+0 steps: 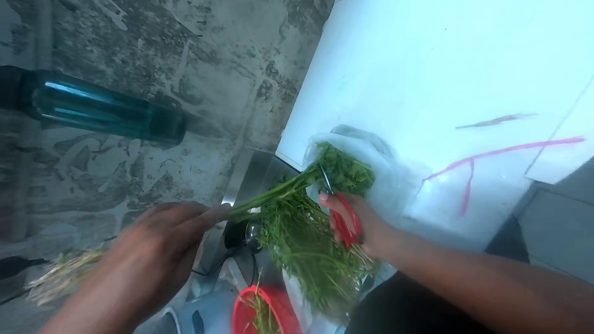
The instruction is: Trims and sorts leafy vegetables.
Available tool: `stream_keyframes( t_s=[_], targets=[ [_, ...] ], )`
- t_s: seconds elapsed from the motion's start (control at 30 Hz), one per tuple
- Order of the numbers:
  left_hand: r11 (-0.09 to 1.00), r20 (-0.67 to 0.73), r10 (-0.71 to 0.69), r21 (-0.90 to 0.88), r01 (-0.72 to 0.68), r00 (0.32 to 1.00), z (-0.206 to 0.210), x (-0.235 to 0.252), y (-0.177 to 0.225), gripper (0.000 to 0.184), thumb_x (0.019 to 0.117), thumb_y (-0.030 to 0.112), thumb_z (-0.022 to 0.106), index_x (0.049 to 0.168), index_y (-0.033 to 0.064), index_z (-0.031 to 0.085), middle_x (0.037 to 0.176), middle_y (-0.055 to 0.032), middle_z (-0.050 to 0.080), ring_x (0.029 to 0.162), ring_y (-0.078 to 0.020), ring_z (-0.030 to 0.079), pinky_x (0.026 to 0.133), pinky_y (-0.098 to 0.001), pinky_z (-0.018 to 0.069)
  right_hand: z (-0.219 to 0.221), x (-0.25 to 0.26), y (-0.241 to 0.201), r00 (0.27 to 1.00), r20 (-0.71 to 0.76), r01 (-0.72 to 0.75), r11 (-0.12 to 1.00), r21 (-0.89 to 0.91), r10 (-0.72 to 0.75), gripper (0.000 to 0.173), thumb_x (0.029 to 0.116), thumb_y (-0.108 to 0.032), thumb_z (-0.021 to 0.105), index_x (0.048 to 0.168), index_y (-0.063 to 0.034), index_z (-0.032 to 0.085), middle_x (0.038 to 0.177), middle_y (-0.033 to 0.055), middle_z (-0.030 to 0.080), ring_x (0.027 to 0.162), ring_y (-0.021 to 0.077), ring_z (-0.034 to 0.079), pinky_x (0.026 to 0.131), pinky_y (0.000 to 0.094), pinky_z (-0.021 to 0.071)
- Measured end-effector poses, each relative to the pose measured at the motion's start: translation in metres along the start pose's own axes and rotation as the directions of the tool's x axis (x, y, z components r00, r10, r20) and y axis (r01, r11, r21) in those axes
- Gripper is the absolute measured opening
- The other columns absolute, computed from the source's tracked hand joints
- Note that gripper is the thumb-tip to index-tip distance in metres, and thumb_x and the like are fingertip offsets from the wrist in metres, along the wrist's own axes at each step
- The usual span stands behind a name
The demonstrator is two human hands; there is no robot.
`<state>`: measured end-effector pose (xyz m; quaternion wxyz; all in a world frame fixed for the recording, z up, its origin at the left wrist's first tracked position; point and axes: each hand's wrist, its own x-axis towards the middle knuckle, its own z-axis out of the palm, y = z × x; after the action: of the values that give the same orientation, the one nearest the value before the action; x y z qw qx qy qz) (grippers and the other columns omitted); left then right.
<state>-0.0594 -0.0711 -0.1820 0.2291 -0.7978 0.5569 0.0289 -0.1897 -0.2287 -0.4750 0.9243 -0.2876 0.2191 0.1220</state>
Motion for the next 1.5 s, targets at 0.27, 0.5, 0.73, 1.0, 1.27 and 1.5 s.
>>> stream_keyframes(
  t_s=[0.27,0.5,0.73,1.0,1.27,1.5],
  targets=[
    [0.992,-0.038,-0.128,-0.008,0.128,0.991,-0.002,0.007,-0.009,0.040,0.0981,0.024,0.044,0.123,0.0192,0.074,0.094,0.0003,0.070,0.081,-0.0174,0.068,0.069,-0.0451,0.0573,-0.008,-0.003,0.014,0.999,0.050,-0.009,1.000,-0.016,0.010,0.042,0.1027,-0.048,0.057,0.122,-0.0109,0.057,0.082,0.0063,0.063,0.069,0.0168,0.065,0.064,0.0309,0.0568],
    [0.974,-0.122,-0.212,-0.107,0.199,0.970,-0.014,0.011,-0.001,0.037,0.0999,0.025,0.049,0.126,0.0140,0.071,0.095,0.0020,0.069,0.077,-0.0078,0.066,0.067,-0.0321,0.0572,-0.006,-0.035,0.045,0.873,0.464,-0.050,0.974,-0.219,0.149,0.072,0.0927,-0.066,0.058,0.140,-0.0145,0.043,0.108,0.0018,0.063,0.096,0.0145,0.065,0.083,0.0351,0.0559],
    [0.972,-0.043,-0.120,-0.208,0.108,0.992,0.026,0.012,0.018,0.039,0.0987,0.023,0.047,0.129,0.0224,0.071,0.100,0.0053,0.071,0.087,-0.0098,0.068,0.076,-0.0392,0.0600,0.004,-0.024,0.029,0.880,0.471,0.157,0.976,-0.153,-0.068,0.099,0.0823,-0.077,0.063,0.150,-0.0105,0.034,0.127,0.0032,0.061,0.111,0.0142,0.063,0.092,0.0347,0.0551],
    [0.998,-0.003,-0.001,-0.064,0.001,1.000,0.030,0.008,0.015,0.042,0.0959,0.020,0.044,0.125,0.0269,0.074,0.098,0.0064,0.073,0.095,-0.0139,0.069,0.089,-0.0444,0.0570,-0.005,0.003,0.013,0.992,0.119,0.051,0.996,-0.075,-0.042,0.046,0.0984,-0.052,0.062,0.119,-0.0110,0.059,0.080,0.0053,0.063,0.065,0.0148,0.065,0.060,0.0275,0.0565],
    [0.997,-0.003,-0.063,-0.039,0.063,0.998,0.032,0.019,-0.002,0.041,0.0968,0.022,0.043,0.124,0.0241,0.075,0.099,0.0027,0.073,0.093,-0.0174,0.070,0.084,-0.0479,0.0583,-0.005,-0.003,0.009,0.998,-0.024,0.048,0.995,-0.091,-0.050,0.036,0.1013,-0.043,0.062,0.112,-0.0078,0.060,0.070,0.0066,0.059,0.054,0.0154,0.060,0.051,0.0282,0.0547],
    [0.954,-0.095,-0.224,-0.225,0.199,0.970,0.015,0.029,0.004,0.034,0.0995,0.025,0.050,0.124,0.0188,0.072,0.091,0.0096,0.067,0.072,-0.0012,0.061,0.061,-0.0255,0.0545,-0.008,-0.029,0.031,0.940,0.337,0.019,0.982,-0.185,0.045,0.063,0.0949,-0.061,0.058,0.134,-0.0128,0.047,0.101,0.0016,0.062,0.090,0.0133,0.064,0.080,0.0329,0.0553]
  ],
)
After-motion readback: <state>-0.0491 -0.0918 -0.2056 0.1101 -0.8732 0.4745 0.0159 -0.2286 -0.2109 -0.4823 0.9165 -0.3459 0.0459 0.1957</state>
